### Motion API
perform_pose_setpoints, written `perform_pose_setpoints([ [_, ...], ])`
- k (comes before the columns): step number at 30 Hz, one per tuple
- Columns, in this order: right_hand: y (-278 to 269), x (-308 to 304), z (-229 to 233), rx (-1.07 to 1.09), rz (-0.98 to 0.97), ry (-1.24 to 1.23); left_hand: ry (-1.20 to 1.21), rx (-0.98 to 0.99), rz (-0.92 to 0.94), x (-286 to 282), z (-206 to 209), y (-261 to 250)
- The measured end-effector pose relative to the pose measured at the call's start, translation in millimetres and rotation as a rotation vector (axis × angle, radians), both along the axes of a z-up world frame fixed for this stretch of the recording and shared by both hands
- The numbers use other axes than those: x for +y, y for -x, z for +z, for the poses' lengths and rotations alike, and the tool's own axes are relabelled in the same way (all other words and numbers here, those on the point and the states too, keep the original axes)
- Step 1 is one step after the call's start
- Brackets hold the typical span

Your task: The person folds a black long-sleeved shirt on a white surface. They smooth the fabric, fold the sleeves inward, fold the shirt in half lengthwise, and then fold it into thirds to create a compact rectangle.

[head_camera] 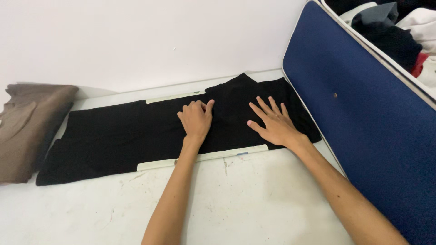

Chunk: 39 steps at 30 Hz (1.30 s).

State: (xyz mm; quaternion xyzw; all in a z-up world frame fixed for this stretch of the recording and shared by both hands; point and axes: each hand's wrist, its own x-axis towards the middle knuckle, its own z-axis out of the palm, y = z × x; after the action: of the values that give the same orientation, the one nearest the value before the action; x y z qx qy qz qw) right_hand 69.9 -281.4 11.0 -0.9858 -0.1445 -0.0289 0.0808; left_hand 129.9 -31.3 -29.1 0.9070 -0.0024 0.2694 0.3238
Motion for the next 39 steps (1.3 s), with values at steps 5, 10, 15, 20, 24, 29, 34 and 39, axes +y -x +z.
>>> perform_pose_setpoints([
  [5,-9,10,9,0.060,-0.097,-0.008,-0.049,0.051,-0.049,-10,19,2],
  [10,-22,17,4,-0.122,0.007,0.031,-0.178,-0.126,-0.033,-14,9,5],
  [15,-36,29,-4,-0.234,0.035,0.085,-0.179,-0.153,-0.010,-15,2,3],
  [20,-46,47,-6,-0.020,0.059,-0.030,-0.198,-0.150,-0.017,-15,1,5],
  [24,-63,28,-3,0.025,-0.124,0.029,-0.176,-0.136,-0.028,-15,1,5],
  [29,-79,6,-6,-0.031,-0.205,-0.084,-0.119,-0.051,-0.033,-15,11,2],
  [34,-94,4,-4,-0.179,-0.274,-0.106,-0.041,0.188,0.002,-15,26,-22],
  [39,-121,-3,-2,-0.268,-0.291,-0.154,0.188,0.162,-0.042,-13,23,-30],
])
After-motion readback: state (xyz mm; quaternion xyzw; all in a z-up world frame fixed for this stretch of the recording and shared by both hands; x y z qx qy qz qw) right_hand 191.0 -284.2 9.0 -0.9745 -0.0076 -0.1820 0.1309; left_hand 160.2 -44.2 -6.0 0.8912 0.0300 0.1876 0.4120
